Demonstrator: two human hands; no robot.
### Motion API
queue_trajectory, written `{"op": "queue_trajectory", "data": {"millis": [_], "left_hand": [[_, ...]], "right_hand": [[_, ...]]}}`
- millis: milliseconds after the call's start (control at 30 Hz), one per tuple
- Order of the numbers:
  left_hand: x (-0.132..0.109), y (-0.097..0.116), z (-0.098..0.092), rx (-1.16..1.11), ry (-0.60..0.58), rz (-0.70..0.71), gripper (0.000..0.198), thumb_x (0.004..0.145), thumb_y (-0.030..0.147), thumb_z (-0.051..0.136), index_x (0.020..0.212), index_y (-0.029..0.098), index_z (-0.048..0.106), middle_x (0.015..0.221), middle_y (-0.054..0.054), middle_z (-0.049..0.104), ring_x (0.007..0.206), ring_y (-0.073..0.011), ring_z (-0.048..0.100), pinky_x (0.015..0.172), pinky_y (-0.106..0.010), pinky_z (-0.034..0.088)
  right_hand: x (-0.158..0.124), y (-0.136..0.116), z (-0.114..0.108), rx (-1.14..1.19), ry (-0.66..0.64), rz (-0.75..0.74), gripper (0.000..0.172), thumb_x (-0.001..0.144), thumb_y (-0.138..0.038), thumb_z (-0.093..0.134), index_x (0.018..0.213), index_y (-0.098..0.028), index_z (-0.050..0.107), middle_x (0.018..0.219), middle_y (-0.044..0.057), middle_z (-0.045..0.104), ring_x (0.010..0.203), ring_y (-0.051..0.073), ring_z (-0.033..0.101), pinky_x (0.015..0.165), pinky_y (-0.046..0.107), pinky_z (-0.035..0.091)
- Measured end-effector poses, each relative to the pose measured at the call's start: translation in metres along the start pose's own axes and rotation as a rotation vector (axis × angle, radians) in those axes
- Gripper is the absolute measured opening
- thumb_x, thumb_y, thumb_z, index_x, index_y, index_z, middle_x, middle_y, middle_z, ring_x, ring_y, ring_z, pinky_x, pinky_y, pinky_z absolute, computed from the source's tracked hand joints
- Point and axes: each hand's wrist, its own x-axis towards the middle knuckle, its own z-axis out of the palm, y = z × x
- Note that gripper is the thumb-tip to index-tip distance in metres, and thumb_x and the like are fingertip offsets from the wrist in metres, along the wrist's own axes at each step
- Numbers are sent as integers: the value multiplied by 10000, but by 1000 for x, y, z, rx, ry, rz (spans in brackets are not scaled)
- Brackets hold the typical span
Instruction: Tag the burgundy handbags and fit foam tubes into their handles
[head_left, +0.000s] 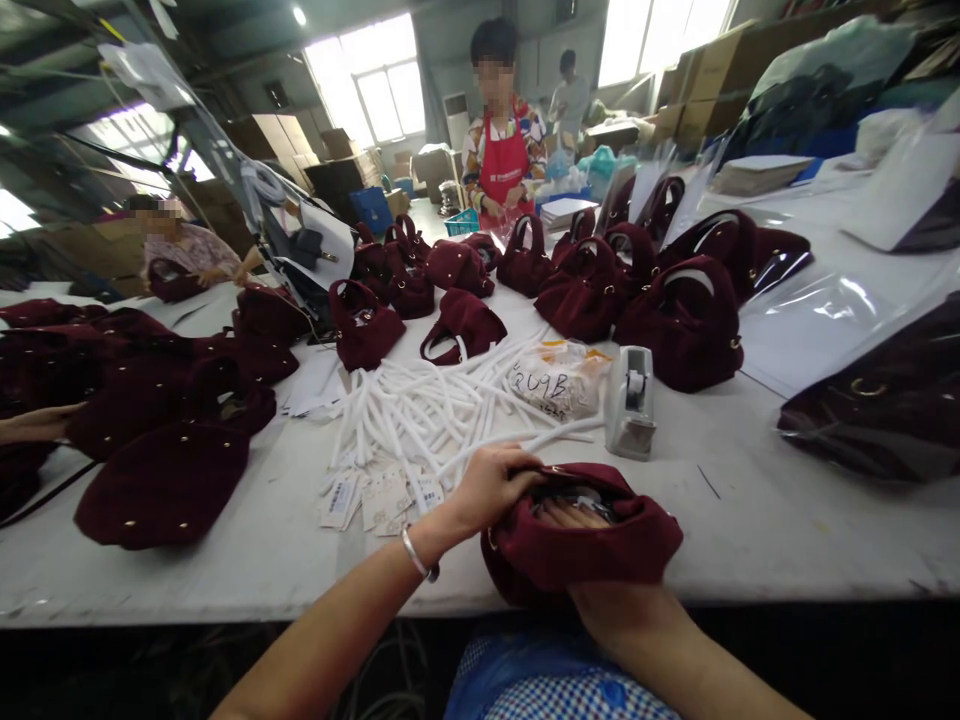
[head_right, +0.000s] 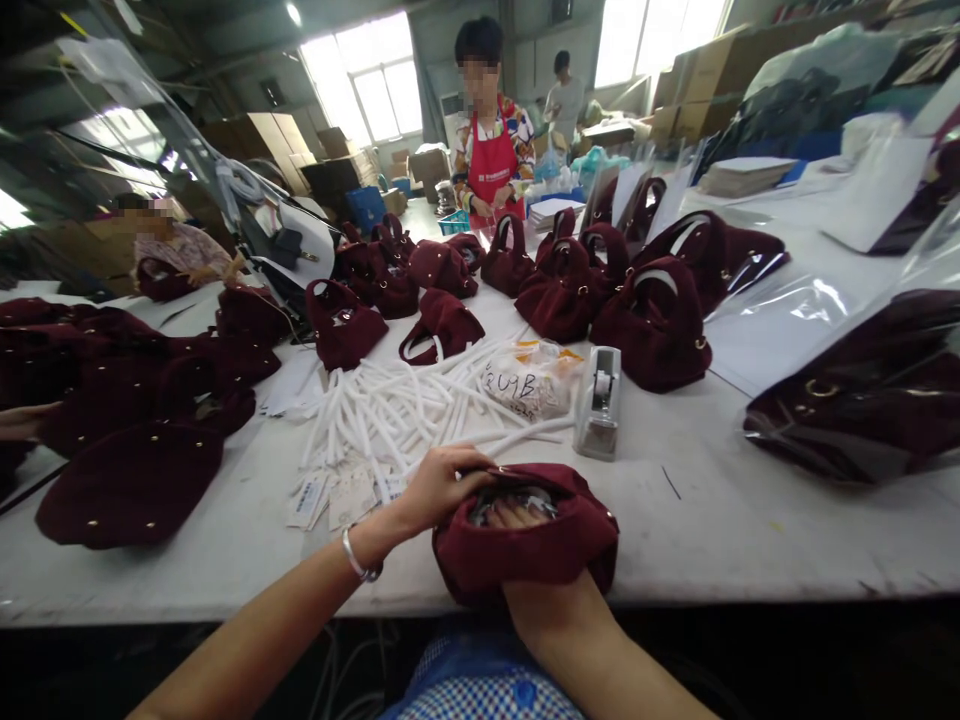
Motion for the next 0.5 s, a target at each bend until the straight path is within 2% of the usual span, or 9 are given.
{"op": "queue_trajectory", "data": {"millis": [67,200,333,433,500], "left_hand": [[-15,5,3,-84,15,-26,136,865,221,672,917,171,788,812,-50,731,745,-158,662,703,-246,495],[-32,6,10,-144,-28,-90,127,839,169,684,928,171,774,868,-45,742,809,-157,669,749,-247,494],[-23,-4,4,-197,-147,-207,188,815,263,733,965,151,734,849,-26,720,766,-139,629,685,-231,480],[-11,-3,-12,-162,-258,-186,313,787,314,767,1056,162,716,879,-27,715,784,-142,631,673,-228,489],[-9,5,-22,-118,-220,-175,329,815,323,741,1107,176,704,904,-34,723,796,-147,649,689,-237,510]], "right_hand": [[-2,6,3,16,-26,-64,347,943,-114,426,1200,-171,653,1151,131,715,1052,313,686,915,471,577],[3,16,4,105,-102,-161,281,962,-169,470,1134,-142,690,1036,130,744,954,315,714,869,438,614],[-1,21,-6,183,-21,-182,380,978,-125,446,1285,-211,653,1200,98,705,1166,308,641,1041,415,524],[-19,19,-25,273,38,-218,396,993,-121,463,1349,-211,611,1218,87,699,1167,242,642,1035,349,526],[-35,18,-39,253,95,-234,404,966,-110,550,1359,-190,596,1199,90,708,1152,218,645,1030,355,527]]}}
